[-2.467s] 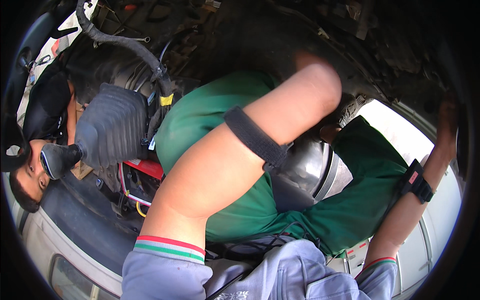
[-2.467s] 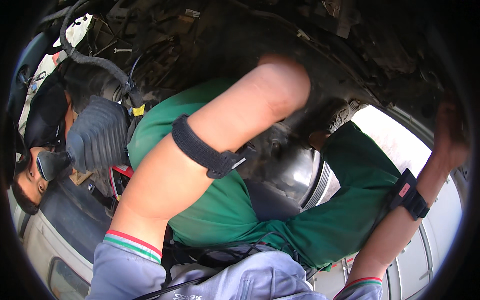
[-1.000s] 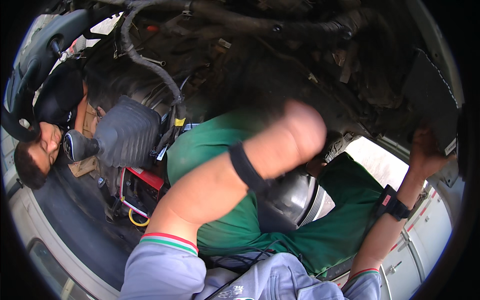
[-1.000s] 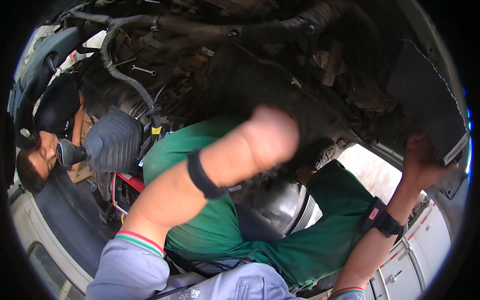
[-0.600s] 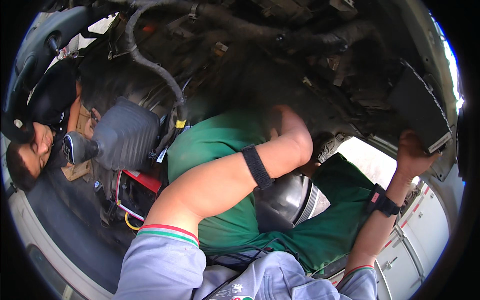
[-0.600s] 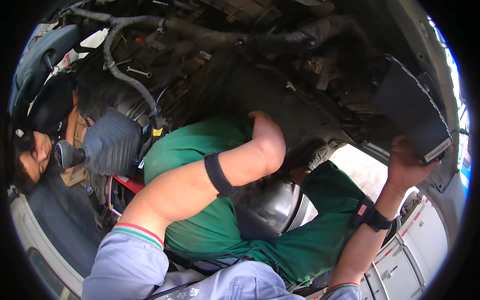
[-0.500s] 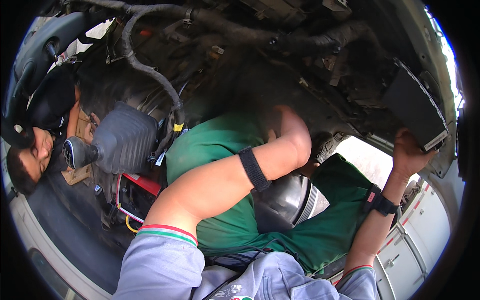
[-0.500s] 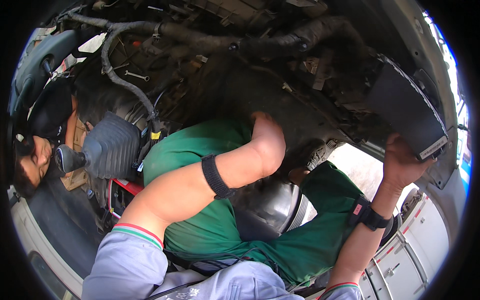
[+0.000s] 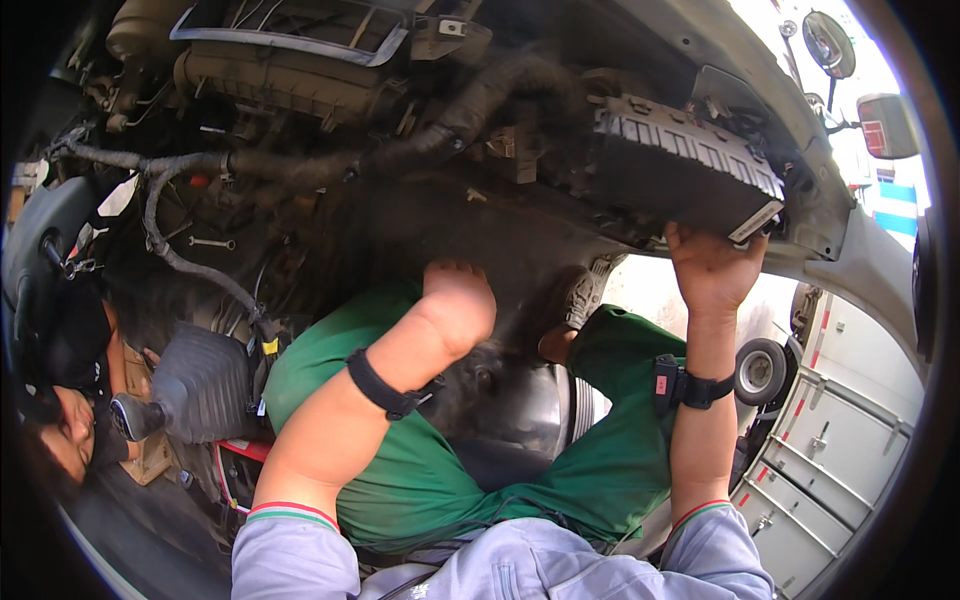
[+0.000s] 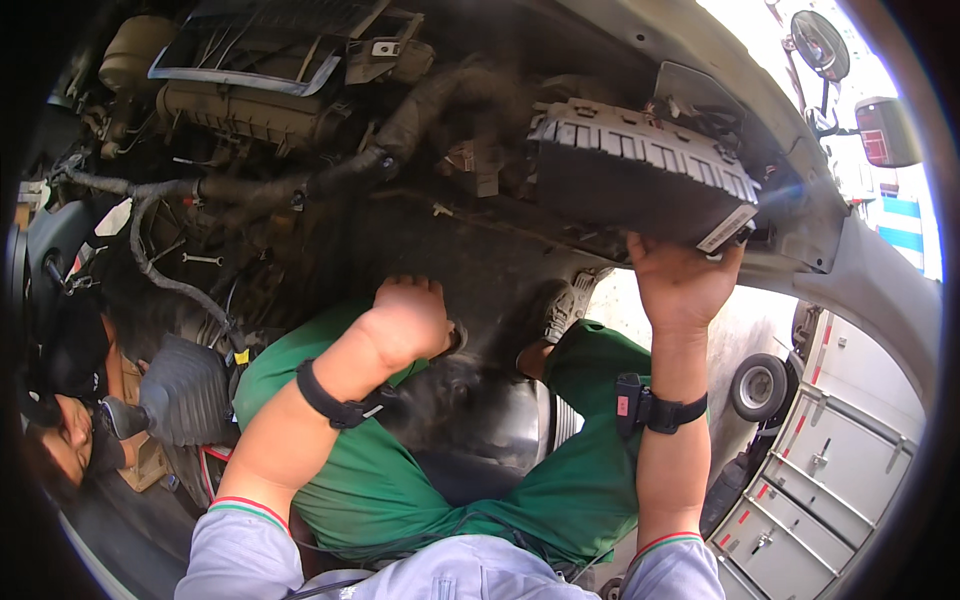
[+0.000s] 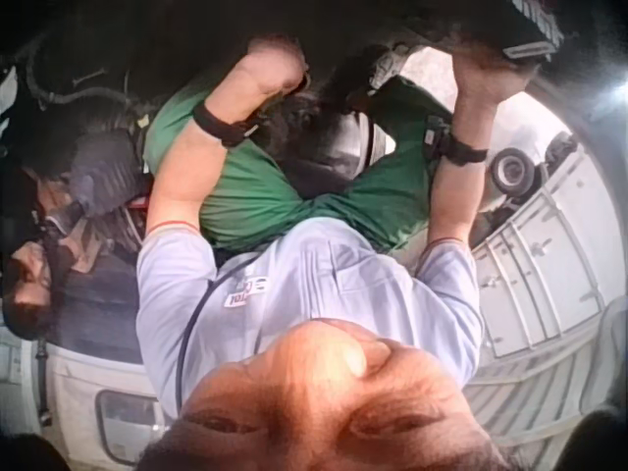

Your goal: The person works on the internal components under the dashboard of a vehicle by hand, reaching into the assembly to disconnect wires and a large plastic component, and then removing that component from the vehicle.

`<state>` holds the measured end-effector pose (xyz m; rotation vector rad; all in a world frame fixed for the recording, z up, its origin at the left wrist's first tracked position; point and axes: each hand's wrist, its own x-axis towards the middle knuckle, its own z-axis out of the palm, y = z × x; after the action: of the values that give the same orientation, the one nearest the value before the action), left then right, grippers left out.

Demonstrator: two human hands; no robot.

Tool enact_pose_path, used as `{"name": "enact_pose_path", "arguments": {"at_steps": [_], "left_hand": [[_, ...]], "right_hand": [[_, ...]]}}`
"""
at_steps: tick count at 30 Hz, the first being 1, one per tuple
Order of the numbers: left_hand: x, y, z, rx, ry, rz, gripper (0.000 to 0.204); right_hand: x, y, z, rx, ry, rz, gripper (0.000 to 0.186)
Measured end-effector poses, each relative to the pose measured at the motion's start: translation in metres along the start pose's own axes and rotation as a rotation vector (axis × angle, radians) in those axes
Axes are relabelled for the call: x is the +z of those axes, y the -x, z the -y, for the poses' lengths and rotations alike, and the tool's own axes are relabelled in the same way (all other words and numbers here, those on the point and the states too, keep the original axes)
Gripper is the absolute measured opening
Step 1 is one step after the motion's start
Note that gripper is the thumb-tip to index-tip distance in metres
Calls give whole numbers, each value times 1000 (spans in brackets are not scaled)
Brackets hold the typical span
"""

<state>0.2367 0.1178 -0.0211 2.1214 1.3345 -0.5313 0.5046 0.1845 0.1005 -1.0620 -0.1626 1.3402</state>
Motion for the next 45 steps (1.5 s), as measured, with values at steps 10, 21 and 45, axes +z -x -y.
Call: {"name": "enact_pose_path", "arguments": {"at_steps": [10, 21, 45], "left_hand": [[-71, -14, 28, -48, 1829, -330, 63], [-62, -23, 10, -25, 1951, -205, 67], [-61, -27, -4, -206, 1688, -112, 41]], "right_hand": [[-38, -6, -14, 185, -136, -271, 64], [-85, -10, -48, 264, 79, -339, 49], [-10, 60, -93, 601, 573, 105, 26]]}}
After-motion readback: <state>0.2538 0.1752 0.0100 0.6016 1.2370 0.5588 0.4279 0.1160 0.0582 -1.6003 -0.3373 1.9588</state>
